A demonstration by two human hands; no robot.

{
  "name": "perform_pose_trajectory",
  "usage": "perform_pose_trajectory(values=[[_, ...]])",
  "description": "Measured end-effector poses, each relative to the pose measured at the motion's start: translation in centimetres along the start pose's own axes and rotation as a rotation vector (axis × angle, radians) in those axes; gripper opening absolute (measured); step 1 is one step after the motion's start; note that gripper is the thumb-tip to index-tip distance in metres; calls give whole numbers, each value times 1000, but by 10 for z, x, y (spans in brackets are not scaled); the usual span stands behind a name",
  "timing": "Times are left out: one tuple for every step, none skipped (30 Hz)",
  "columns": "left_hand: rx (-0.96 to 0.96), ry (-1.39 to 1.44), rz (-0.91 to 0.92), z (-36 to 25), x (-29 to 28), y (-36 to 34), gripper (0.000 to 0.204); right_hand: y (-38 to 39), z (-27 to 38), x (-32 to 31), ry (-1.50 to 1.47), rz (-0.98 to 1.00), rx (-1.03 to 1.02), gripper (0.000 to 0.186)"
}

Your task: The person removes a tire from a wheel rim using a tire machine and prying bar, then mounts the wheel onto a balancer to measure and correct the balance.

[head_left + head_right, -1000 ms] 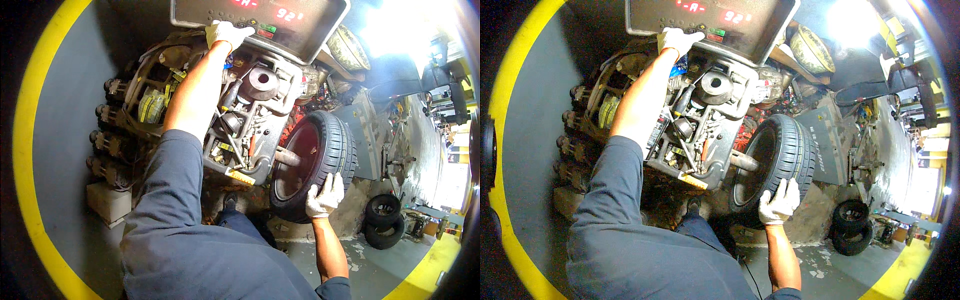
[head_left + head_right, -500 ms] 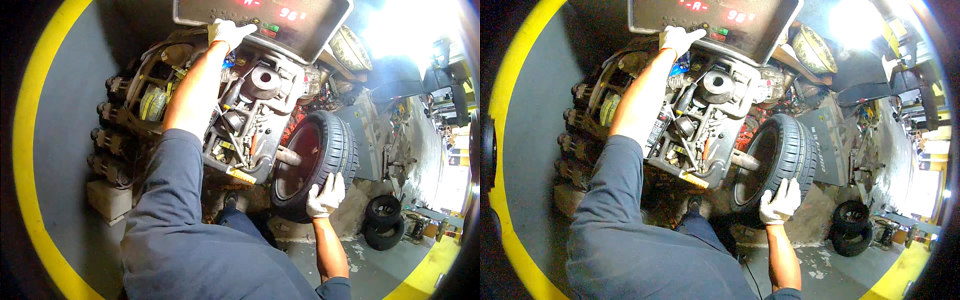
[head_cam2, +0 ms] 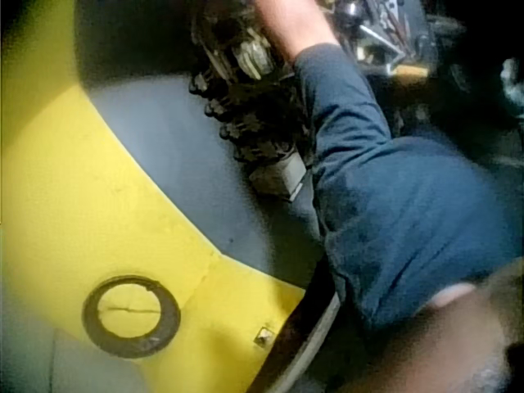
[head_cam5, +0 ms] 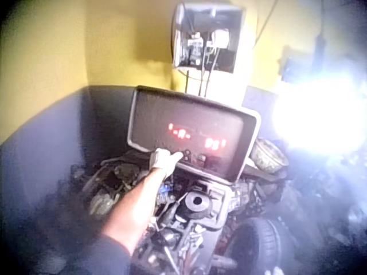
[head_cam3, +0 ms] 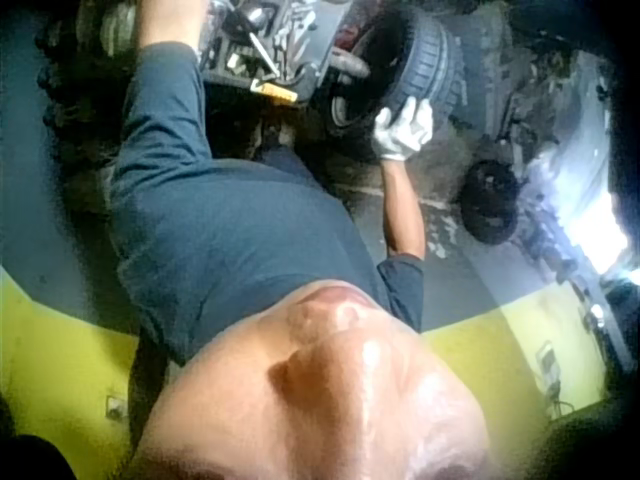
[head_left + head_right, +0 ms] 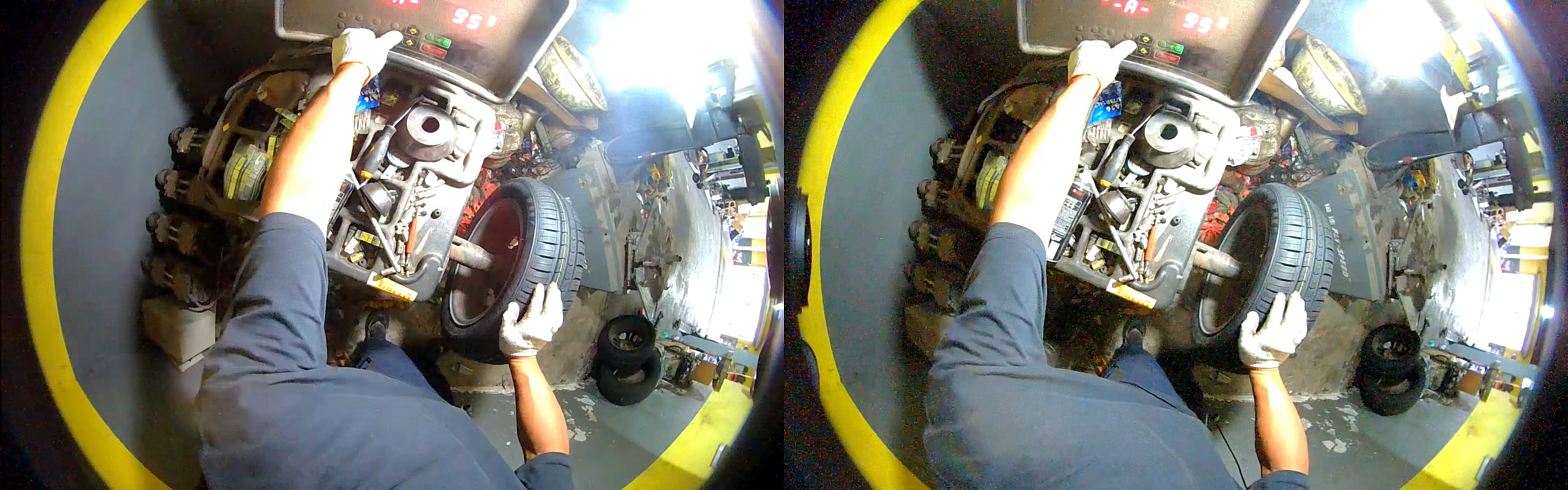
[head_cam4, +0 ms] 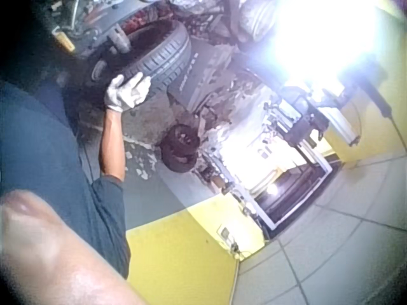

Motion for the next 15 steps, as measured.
perform_pose_trajectory(values=[[-21, 83, -51, 6, 5, -2, 72, 0, 0, 0, -1, -4, -1, 66], [-24, 87, -65, 8, 9, -3, 71, -2, 0, 1, -3, -9, -3, 66], [-27, 89, -79, 10, 11, -3, 70, -3, 0, 1, -6, -14, -6, 66], [-30, 91, -94, 12, 12, -3, 69, -3, 0, 2, -3, -7, -7, 66], [-9, 92, -100, 13, 12, -4, 71, -4, 1, 2, 1, -2, -6, 66], [18, 87, -124, 13, 10, -3, 72, -4, 1, 2, 5, 3, -5, 66], [44, 80, -148, 13, 8, 0, 74, -4, 1, 2, -9, -4, -4, 65], [75, 87, -163, 7, 11, 5, 75, -2, -1, 0, -8, -7, 3, 65], [126, -5, -82, -9, -4, 11, 82, -2, -1, 1, -17, -17, 8, 65], [87, -43, -105, -16, -10, 17, 88, -3, 0, 1, -7, -18, 11, 65], [57, -38, -123, -14, -8, 16, 90, -4, 1, 0, -4, -12, 8, 65], [28, -33, -141, -13, -6, 16, 93, -4, 1, 0, 0, -6, 6, 65], [15, -41, -123, -10, -4, 17, 94, 0, 0, 2, 7, -38, -12, 65], [7, -46, -105, -12, -5, 16, 94, 1, -1, 3, 8, -43, -18, 66], [-1, -51, -88, -13, -6, 15, 95, 2, -1, 3, 8, -49, -23, 66]])
Point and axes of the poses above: each hand's wrist, its own y-axis away from the middle knuckle, its own x-axis out of the palm, z = x × y, the point moved 5 cm from there along -y, towards the middle knuckle, and after that the axes turned 15 degrees about -z, right-handed, at the moved point
